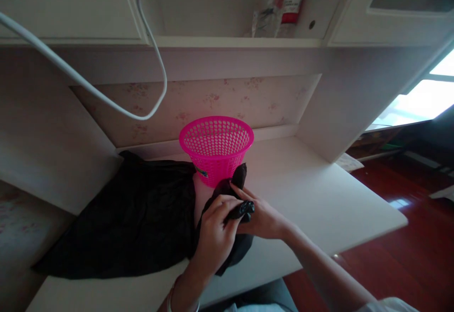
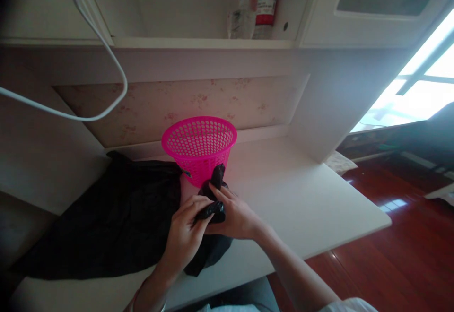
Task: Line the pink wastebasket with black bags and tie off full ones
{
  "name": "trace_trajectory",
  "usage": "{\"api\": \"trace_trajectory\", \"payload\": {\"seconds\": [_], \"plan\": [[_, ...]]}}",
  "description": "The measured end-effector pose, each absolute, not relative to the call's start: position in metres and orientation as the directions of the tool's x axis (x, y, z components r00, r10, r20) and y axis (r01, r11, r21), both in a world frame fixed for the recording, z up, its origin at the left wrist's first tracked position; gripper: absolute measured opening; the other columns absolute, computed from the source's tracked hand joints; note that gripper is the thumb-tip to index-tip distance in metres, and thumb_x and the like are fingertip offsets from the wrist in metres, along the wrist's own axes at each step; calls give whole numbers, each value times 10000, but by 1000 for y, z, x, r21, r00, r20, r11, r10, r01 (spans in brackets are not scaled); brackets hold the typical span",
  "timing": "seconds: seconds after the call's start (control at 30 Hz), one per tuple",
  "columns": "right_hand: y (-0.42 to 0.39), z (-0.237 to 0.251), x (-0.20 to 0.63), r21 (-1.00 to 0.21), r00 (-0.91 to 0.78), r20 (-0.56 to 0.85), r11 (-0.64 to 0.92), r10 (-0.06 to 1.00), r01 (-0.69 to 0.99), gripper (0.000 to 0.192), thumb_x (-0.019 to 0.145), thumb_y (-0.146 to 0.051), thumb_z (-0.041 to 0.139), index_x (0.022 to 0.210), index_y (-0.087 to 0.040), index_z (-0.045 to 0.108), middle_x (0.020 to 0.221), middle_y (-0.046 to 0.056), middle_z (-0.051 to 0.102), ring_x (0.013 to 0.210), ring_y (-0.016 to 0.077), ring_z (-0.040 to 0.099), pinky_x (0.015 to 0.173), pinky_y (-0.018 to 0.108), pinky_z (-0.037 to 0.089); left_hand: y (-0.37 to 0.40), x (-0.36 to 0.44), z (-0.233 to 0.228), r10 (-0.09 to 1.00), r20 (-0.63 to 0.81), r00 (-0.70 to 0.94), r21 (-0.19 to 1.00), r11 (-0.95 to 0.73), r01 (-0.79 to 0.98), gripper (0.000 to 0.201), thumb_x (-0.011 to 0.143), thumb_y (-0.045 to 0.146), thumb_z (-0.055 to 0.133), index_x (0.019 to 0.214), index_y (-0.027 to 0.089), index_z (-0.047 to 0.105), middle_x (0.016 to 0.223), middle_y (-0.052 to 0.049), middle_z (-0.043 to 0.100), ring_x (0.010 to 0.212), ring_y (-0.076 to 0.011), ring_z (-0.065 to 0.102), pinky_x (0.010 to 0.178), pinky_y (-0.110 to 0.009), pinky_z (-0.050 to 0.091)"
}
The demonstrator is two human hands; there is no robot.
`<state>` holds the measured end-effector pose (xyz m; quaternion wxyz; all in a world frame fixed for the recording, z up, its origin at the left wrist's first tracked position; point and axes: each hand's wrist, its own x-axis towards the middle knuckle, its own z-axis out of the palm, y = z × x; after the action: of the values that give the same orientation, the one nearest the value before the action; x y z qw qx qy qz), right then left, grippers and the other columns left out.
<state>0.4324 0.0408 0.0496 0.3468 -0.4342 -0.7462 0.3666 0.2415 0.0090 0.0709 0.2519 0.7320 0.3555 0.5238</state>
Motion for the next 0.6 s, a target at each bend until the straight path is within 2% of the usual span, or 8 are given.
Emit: {"api": "trace_trajectory", "payload": {"seconds": [0.1,0.2,0.27,0.37,0.43,0.5,0.6], "plan": [[43,37,418,-853,-258,215,310,942,419,662,815,-321,773,1463,-274,644,1459,109,667,1304,345,666,1145,508,514,-3,251,67,775,568,277,741,-628,236,285,1003,184,642,1281,239,667,1200,-78,727,1129,-192,701,990,-309,582],[47,35,419,-872,-146,194,239,970,427,506,969,-405,609,1460,-286,645,1356,105,734,1153,344,749,1076,565,555,-21,246,49,815,521,254,759,-579,298,482,1001,248,656,1468,263,540,1350,-115,662,1173,-208,691,1000,-342,593],[47,39,424,-887,-84,188,206,979,414,512,1026,-487,518,1486,-287,619,1381,95,721,1261,348,696,1151,593,482,-31,236,34,860,469,201,790,-510,340,453,1011,268,636,1457,263,553,1306,-113,677,1096,-195,717,970,-341,607],[38,52,437,-936,-5,143,137,990,324,606,1015,-629,496,1511,-295,591,1504,56,634,1523,331,445,1293,578,240,-45,221,15,922,370,112,851,-385,357,341,1023,318,612,1353,241,645,1166,-101,730,961,-185,745,879,-320,633],[28,63,448,-962,46,89,74,995,263,674,972,-705,528,1522,-318,574,1568,22,573,1581,323,334,1312,564,151,-53,213,9,954,289,73,886,-296,356,299,1024,354,603,1281,230,692,1112,-100,751,914,-189,755,809,-303,642],[20,76,460,-965,105,71,42,992,260,701,943,-728,563,1534,-350,554,1608,-11,522,1594,320,303,1318,548,141,-61,208,5,971,232,51,902,-235,364,270,1024,373,596,1214,228,722,1087,-97,764,914,-197,759,801,-301,642],[15,94,482,-948,225,143,69,964,310,721,915,-734,604,1538,-375,544,1640,-35,478,1585,322,327,1321,515,186,-69,201,-1,970,243,23,899,-234,369,247,1019,388,595,1130,226,744,1052,-92,778,904,-203,765,834,-309,639]]}}
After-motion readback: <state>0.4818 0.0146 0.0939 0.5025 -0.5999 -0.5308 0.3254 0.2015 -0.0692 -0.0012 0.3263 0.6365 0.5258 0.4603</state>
